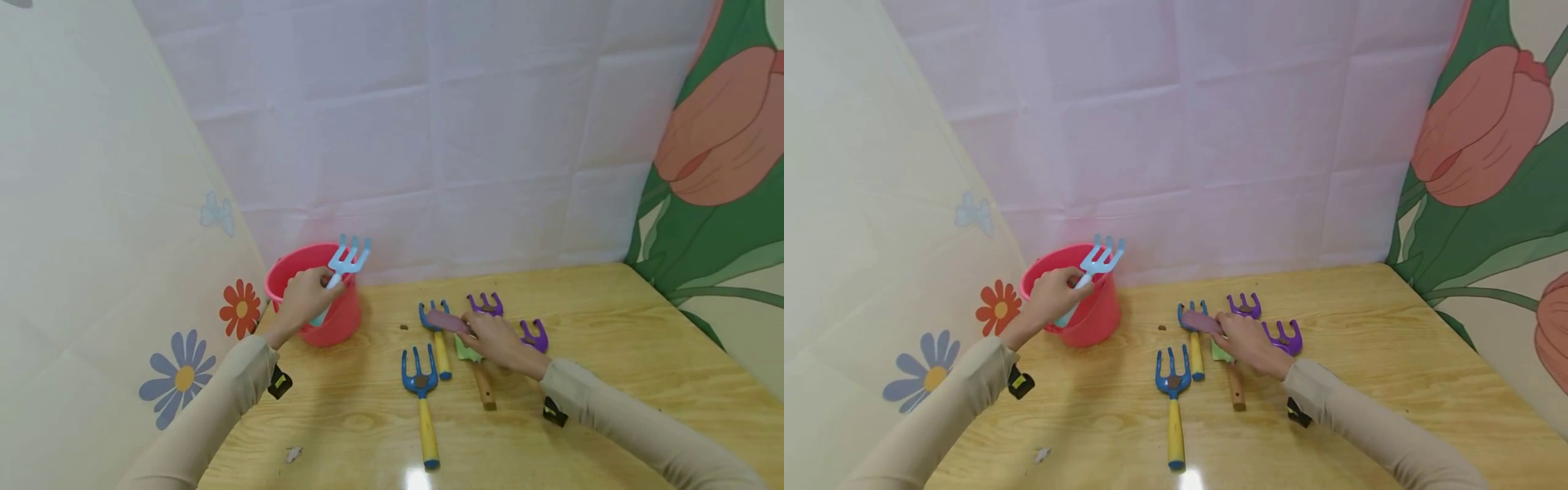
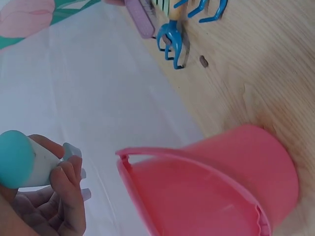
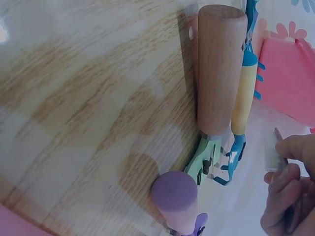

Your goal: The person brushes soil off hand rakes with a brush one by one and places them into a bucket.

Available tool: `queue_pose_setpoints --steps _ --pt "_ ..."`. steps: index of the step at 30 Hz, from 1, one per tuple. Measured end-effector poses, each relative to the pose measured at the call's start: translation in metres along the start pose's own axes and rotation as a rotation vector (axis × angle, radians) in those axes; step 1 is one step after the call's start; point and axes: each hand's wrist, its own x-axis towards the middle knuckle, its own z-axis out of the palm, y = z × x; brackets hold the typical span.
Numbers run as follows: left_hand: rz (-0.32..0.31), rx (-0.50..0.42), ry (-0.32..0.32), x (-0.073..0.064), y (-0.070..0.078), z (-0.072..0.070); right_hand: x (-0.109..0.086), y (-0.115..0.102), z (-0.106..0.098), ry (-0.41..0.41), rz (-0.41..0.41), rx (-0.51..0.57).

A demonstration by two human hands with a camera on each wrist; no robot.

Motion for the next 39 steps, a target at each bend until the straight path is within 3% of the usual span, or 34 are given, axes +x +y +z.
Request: queue_pose_setpoints --steps 7,14,26,32,39 --pt "-0.066 -0.008 -0.044 0.006 -0.015 -0.016 0.0 0.001 0.0 0.003 -0.003 0.001" --pt "-0.156 -0.009 -0.086 0.015 -0.03 -0.023 0.0 0.001 0.001 0.002 0.002 -0.005" --pt "-0.26 0.045 -0.184 0.027 -0.038 -0.026 0.003 0.001 -0.001 0.008 0.006 0.018" --pt "-0.341 -0.008 -0.217 0.034 -0.042 -0.023 0.002 -0.001 -0.001 -0.017 0.034 0.009" --pt "-0.374 -0.04 -0.218 0.038 -0.043 -0.022 0.0 -0.003 -0.001 -0.013 0.025 0.002"
